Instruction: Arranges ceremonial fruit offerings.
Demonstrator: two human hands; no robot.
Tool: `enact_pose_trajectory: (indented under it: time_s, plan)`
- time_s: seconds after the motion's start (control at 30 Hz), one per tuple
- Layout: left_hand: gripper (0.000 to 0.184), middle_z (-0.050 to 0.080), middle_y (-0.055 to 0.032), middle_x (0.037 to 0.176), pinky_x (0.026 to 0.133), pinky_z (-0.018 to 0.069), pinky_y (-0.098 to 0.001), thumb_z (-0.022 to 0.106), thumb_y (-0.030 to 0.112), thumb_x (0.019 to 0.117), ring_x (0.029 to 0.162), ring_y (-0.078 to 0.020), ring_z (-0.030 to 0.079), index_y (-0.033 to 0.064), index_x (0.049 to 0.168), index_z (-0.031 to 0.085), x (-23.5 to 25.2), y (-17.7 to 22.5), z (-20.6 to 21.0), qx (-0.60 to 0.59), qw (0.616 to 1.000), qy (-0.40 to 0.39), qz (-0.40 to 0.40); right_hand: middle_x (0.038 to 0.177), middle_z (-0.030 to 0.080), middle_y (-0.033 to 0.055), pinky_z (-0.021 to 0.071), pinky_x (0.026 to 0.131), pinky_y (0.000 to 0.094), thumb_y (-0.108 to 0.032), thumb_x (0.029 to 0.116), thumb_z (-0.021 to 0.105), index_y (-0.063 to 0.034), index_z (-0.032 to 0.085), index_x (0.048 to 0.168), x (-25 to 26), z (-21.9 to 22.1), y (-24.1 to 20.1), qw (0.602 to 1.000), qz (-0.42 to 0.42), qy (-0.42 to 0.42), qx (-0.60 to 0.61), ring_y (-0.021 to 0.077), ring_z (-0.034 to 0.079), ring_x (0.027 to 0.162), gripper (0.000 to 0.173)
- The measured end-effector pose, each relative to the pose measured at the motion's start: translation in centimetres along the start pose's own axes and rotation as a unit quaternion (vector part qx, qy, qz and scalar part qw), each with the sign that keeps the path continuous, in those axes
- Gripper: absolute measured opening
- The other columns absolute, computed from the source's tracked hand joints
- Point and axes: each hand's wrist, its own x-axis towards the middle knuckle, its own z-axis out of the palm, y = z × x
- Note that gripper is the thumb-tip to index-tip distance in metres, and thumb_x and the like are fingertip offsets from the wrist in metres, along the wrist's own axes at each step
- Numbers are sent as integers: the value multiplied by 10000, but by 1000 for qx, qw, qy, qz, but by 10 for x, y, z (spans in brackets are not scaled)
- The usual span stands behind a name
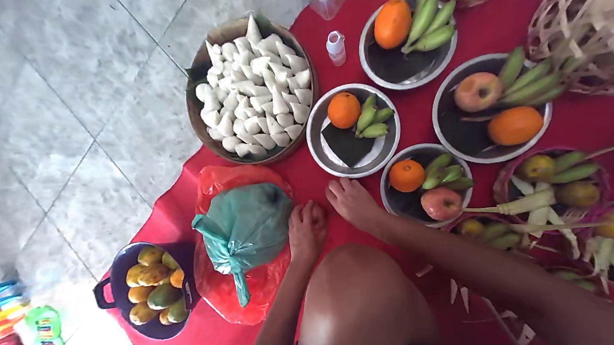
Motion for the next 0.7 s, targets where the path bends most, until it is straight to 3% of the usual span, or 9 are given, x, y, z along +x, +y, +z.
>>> enact_pose_trajectory:
  time_s: [0.03, 0.1, 0.17, 0.23, 0.3, 0.37, 0.47, 0.6, 0.7]
  plan:
    - [752, 458, -338, 1467, 1098, 424, -574, 825, 174, 814, 1342, -510, 472, -3, 1469, 502, 0, 0, -2, -8, 1000, -12, -3, 1264, 624, 238, 541, 925, 537, 8, 980, 593, 33, 659, 1250, -6, -7, 2, 998, 20, -29, 46, 432, 605, 1187, 278]
    - [767, 472, -337, 1453, 1060, 437, -615, 834, 315, 808, 1315, -515, 494, 1, 1443, 539, 1, 1, -7, -22, 999, 6, 22, 1358, 574, 249, 502, 1005, 573, -113, 939, 725, -16, 626, 1344, -24, -29, 10, 982, 76, -77, 155, 448, 539, 1279, 429]
    - [659, 534, -333, 1392, 1025, 448, -641, 768, 348, 826, 1259, -517, 538, -31, 1345, 621, 12, 11, -16, -56, 991, 88, 85, 1396, 570, 236, 489, 1030, 590, -236, 866, 824, -62, 642, 1356, -45, -49, 26, 965, 126, -14, 230, 434, 538, 1295, 551]
    - [477, 576, -307, 1349, 1051, 451, -600, 704, 200, 896, 1262, -472, 553, -67, 1286, 645, 32, 35, -33, -97, 980, 111, 133, 1324, 623, 234, 495, 1009, 604, -300, 826, 859, -44, 653, 1339, -58, -69, 44, 948, 174, 83, 253, 428, 583, 1232, 610]
    - [356, 608, -291, 1304, 1070, 459, -543, 614, 73, 957, 1251, -434, 575, -80, 1278, 643, 61, 63, -44, -99, 977, 71, 172, 1277, 645, 228, 513, 977, 597, -335, 835, 852, -28, 620, 1362, -59, -83, 61, 936, 217, 139, 240, 404, 622, 1173, 653]
    - [346, 607, -285, 1314, 1092, 445, -533, 541, 47, 997, 1261, -425, 573, -83, 1305, 628, 95, 85, -39, -73, 974, -8, 212, 1241, 660, 216, 520, 943, 602, -334, 861, 829, -25, 606, 1341, -49, -91, 68, 926, 251, 164, 227, 391, 644, 1123, 613]
    - [364, 571, -233, 1424, 1138, 397, -550, 615, 196, 988, 1369, -406, 498, -55, 1243, 680, 129, 91, -10, -30, 960, -117, 253, 1181, 685, 221, 437, 991, 660, -391, 907, 785, -33, 621, 1328, -33, -87, 70, 930, 280, 144, 188, 419, 641, 1091, 576]
    - [506, 496, -146, 1541, 1113, 355, -632, 715, 494, 918, 1471, -444, 342, 100, 1234, 733, 124, 89, -4, 40, 951, -170, 256, 1124, 682, 227, 379, 1019, 681, -440, 922, 754, -46, 632, 1308, -19, -69, 75, 935, 292, 154, 127, 438, 612, 1104, 565]
    - [403, 492, -129, 1549, 1095, 349, -635, 688, 391, 968, 1477, -440, 333, 130, 1274, 717, 123, 88, -3, 63, 948, -175, 259, 1091, 668, 236, 378, 1020, 680, -412, 914, 768, -40, 587, 1311, -14, -63, 74, 939, 283, 183, 71, 460, 606, 1093, 573]
